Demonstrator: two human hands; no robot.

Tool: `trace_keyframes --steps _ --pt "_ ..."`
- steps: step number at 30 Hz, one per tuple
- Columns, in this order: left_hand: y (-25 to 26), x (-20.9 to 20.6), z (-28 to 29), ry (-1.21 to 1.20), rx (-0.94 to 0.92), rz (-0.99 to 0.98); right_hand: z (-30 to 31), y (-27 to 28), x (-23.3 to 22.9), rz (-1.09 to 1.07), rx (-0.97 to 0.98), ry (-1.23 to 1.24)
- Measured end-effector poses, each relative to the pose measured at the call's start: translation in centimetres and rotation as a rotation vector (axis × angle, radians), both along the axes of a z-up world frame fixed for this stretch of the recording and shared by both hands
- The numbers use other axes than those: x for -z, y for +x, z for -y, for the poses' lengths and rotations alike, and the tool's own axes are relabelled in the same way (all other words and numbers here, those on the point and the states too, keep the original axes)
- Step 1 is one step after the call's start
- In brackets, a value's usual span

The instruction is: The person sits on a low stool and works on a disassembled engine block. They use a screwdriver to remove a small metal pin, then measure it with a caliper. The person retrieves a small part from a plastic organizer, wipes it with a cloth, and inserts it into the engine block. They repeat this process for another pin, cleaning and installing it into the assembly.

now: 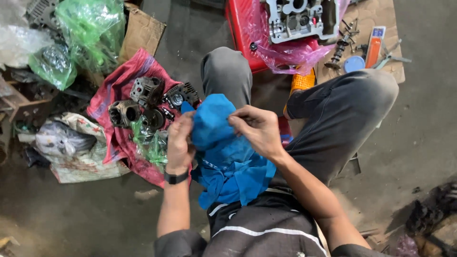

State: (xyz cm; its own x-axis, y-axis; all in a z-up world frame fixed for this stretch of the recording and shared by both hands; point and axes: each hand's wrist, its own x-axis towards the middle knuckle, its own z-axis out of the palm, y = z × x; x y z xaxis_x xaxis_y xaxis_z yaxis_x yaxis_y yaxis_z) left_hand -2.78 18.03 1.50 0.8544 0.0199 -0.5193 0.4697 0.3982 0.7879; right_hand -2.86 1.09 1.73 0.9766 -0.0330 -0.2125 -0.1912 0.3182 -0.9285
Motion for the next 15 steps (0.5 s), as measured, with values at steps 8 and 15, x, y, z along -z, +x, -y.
trace_keyframes --steps 8,15 --pt "-2.0 3.6 1.0 0.431 0.245 0.295 -1.0 -0.5 0.3 0.313 0.011 -0.481" --pt "-0.5 0.3 5.3 0.598 0.107 0.493 0.6 -0.9 0.3 0.291 -0.031 -0.29"
